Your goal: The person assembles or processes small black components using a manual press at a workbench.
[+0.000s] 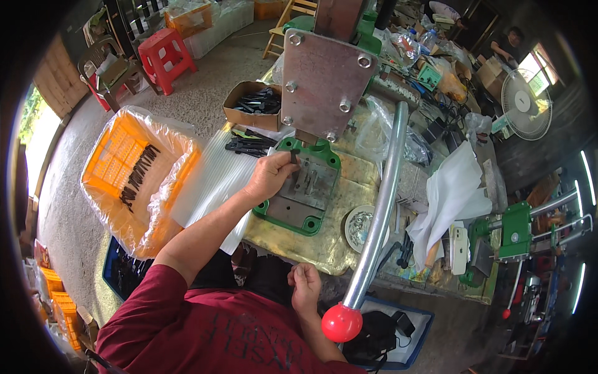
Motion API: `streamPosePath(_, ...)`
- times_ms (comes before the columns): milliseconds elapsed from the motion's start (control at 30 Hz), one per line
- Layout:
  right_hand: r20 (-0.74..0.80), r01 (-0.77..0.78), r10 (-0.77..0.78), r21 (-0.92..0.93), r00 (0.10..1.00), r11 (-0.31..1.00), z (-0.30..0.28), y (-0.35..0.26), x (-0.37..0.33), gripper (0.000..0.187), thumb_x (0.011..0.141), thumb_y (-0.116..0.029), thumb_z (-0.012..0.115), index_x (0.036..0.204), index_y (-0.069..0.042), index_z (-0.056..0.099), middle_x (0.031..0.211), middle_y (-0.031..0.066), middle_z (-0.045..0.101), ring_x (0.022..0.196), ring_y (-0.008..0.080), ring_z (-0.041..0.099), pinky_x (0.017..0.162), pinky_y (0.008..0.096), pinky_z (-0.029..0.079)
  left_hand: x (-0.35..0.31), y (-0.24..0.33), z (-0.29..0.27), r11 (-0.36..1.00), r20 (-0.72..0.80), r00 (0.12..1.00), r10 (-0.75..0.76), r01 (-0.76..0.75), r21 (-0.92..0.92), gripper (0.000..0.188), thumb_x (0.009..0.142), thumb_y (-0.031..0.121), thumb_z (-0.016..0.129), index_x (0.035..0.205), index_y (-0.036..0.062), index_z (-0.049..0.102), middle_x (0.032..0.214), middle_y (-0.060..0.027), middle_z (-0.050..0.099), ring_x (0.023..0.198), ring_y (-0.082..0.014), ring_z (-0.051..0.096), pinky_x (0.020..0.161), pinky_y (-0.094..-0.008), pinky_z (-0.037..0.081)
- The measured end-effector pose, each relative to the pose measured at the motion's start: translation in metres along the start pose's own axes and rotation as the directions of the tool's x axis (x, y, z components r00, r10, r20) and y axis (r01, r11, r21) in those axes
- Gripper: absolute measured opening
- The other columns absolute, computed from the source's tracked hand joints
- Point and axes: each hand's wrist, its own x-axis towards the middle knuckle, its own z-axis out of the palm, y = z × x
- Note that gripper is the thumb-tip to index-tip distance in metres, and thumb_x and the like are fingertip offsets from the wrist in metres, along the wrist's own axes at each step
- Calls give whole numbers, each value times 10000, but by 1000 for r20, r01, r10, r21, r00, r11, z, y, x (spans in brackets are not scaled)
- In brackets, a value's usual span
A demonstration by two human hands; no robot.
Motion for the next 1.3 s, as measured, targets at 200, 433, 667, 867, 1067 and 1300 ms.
streamPosePath(200, 25, 198, -197, -173, 980, 965, -9, -14, 5, 97, 835, -106, 436, 809, -14, 454, 688, 63, 471, 575, 116, 420, 533, 225, 343, 4, 9, -3, 971, 19, 972, 234, -235, 47, 87, 682, -57, 521, 725, -20, 454, 688, -147, 492, 640, -330, 501, 566, -326, 415)
streamPosePath(433, 54, 764, -798, -336, 600, 551, -11, -83, 23, 125, 822, -141, 445, 799, -19, 456, 712, 103, 485, 626, 172, 460, 589, 268, 381, 3, 5, -1, 982, 58, 982, 178, -181, 52, 172, 682, -25, 559, 851, 1, 545, 805, -154, 555, 762, -338, 536, 627, -359, 430)
streamPosePath(667, 406, 950, -907, -311, 112, -21, 58, -182, -5, 248, 829, -254, 451, 698, -43, 451, 718, 92, 481, 616, 237, 499, 582, 371, 403, 3, 0, 2, 975, -23, 975, 222, -222, 13, 114, 679, -27, 561, 778, -9, 507, 721, -147, 524, 681, -329, 521, 579, -332, 412)
streamPosePath(867, 793, 957, -563, -289, 234, -9, 79, -205, -13, 345, 767, -400, 523, 684, -67, 545, 711, 61, 560, 639, 232, 561, 643, 367, 443, 3, 2, 1, 987, 28, 986, 163, -163, 0, 137, 693, 2, 568, 828, -5, 547, 799, -152, 556, 759, -342, 532, 627, -363, 424)
streamPosePath(1067, 862, 961, -450, -276, 234, -29, 81, -207, -12, 355, 733, -377, 582, 574, -68, 512, 593, 35, 523, 546, 193, 525, 576, 323, 427, 2, -5, 4, 983, -1, 983, 181, -181, -4, 123, 703, 24, 571, 820, -3, 543, 777, -155, 546, 745, -345, 525, 624, -371, 417)
streamPosePath(1300, 789, 953, -550, -300, 274, 44, 88, -214, -13, 339, 728, -340, 602, 558, -64, 501, 552, 26, 504, 496, 186, 510, 532, 312, 412, 2, -4, 3, 986, -8, 986, 165, -165, 0, 104, 714, 39, 572, 805, 1, 539, 758, -158, 535, 729, -350, 517, 609, -378, 410)
